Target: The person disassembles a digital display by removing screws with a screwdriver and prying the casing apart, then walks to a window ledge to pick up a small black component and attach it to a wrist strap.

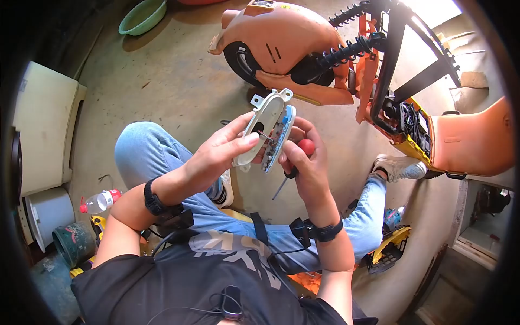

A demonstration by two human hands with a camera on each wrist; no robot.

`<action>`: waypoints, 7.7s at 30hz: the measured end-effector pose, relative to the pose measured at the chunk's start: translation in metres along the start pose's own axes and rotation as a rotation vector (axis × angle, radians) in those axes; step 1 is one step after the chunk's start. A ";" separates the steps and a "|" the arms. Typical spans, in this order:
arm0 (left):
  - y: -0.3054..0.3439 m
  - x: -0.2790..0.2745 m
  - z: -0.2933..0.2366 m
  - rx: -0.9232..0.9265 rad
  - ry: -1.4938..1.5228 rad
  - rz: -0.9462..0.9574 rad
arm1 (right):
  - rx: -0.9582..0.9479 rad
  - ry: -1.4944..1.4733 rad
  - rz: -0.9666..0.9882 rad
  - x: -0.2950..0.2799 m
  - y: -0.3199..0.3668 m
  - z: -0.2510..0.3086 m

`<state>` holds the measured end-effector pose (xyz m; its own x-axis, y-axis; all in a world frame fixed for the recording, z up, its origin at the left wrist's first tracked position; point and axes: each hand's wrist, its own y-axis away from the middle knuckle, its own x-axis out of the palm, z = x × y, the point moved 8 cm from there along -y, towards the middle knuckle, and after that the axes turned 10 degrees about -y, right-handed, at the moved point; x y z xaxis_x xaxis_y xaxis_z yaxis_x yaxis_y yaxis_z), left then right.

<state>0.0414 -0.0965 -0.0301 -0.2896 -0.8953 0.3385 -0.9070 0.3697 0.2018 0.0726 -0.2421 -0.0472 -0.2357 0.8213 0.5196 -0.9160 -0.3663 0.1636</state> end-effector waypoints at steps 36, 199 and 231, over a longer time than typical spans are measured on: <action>0.005 -0.017 0.016 -0.014 0.080 -0.250 | -0.210 0.343 -0.416 -0.077 -0.023 -0.028; 0.074 0.026 -0.005 0.082 0.394 0.058 | -1.152 1.248 0.239 0.227 0.174 0.186; 0.070 0.014 0.046 0.296 -0.371 -0.518 | 0.244 0.263 -0.141 0.062 0.036 -0.048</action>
<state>-0.0404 -0.0941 -0.0537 0.1648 -0.9830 -0.0804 -0.9863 -0.1633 -0.0248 0.0091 -0.1834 -0.0494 -0.2172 0.9436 0.2500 -0.8485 -0.3091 0.4294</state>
